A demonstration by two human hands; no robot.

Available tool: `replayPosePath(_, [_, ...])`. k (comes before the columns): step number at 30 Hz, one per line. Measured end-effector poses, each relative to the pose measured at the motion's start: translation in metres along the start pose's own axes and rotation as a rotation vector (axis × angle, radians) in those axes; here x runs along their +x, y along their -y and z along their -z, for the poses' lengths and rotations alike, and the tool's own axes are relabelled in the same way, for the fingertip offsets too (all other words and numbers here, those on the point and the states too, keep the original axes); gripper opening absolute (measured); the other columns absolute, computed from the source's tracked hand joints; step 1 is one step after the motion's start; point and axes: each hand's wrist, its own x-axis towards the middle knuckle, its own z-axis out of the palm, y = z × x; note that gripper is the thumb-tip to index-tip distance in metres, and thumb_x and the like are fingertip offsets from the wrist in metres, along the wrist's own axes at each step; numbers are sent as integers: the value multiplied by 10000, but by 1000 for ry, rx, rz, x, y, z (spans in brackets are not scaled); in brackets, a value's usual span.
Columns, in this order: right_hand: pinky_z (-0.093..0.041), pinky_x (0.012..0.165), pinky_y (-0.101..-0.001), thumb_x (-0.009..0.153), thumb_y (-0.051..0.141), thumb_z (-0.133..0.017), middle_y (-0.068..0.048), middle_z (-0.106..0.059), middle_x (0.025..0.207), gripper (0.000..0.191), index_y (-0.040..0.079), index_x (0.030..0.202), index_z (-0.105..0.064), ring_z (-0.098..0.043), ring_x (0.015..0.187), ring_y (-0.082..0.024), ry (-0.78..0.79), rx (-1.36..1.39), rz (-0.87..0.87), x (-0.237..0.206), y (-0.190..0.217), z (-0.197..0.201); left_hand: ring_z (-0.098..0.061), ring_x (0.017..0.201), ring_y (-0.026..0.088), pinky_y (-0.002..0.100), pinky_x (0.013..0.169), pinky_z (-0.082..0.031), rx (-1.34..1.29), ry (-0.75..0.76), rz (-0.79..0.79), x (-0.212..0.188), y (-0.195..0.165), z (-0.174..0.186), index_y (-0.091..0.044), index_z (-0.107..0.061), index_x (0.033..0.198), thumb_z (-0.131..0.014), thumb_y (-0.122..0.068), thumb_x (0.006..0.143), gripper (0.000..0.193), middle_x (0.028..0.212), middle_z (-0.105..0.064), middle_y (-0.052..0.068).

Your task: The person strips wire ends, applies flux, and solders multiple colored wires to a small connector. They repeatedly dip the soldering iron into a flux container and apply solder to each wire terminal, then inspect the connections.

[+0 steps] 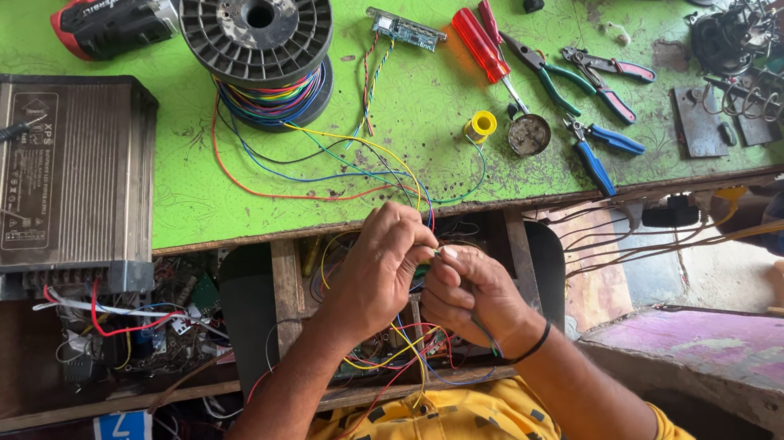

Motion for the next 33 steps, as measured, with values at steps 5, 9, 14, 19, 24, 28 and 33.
replayPosePath(5, [-429, 541, -303, 1075, 228, -565, -38, -577, 703, 247, -4, 1016, -625, -510, 582, -131, -172, -175, 2, 4, 3, -18, -593, 1043, 335, 426, 921, -497, 26, 3, 48, -1, 3, 2, -26, -619, 1054, -682, -66, 922, 152, 1057, -553, 136])
replayPosePath(9, [-476, 567, -333, 1013, 190, -589, -40, -614, 781, 205, 3, 1092, -614, -555, 647, -143, -438, -990, 186, 1, 3, -38, -596, 1024, 320, 419, 912, -493, -8, -54, 76, -5, 3, 1, -25, -618, 1039, -701, -77, 954, 129, 1046, -557, 127])
replayPosePath(14, [-462, 599, -342, 1118, 175, -567, -41, -586, 720, 214, -5, 1038, -650, -543, 625, -168, -328, -645, -18, -4, 14, -30, -617, 983, 277, 366, 853, -516, -202, -34, 108, -6, 5, -3, -37, -633, 1043, -666, -58, 963, 89, 1044, -558, 112])
replayPosePath(19, [-430, 577, -308, 1145, 193, -574, -10, -548, 711, 233, -8, 1029, -589, -517, 602, -148, -120, 418, -209, -2, 12, -27, -606, 1027, 298, 389, 921, -487, -92, 13, 67, -8, 6, 1, -50, -644, 1051, -684, -108, 966, 111, 1046, -554, 120])
replayPosePath(24, [-387, 490, -276, 999, 225, -623, 25, -526, 700, 204, 31, 1040, -571, -473, 586, -102, -350, -500, 17, -3, 6, -33, -600, 1040, 289, 390, 919, -485, -54, -4, 133, -9, 3, 4, -58, -634, 1044, -678, -151, 983, 120, 1060, -553, 120])
replayPosePath(28, [-344, 444, -235, 1112, 228, -567, 28, -477, 658, 255, 21, 966, -594, -421, 526, -81, -188, 335, -249, -3, 14, -23, -596, 1008, 252, 361, 889, -492, -171, -10, 127, -9, 0, 3, -88, -673, 1051, -685, -167, 989, 101, 1033, -542, 90])
replayPosePath(33, [-382, 561, -287, 1083, 237, -548, -13, -510, 693, 239, 34, 966, -597, -452, 598, -129, -176, 259, -206, -1, 10, -27, -574, 971, 238, 354, 841, -479, -196, 15, 126, -8, 3, 7, -85, -685, 1055, -753, -202, 915, 196, 1000, -524, 77])
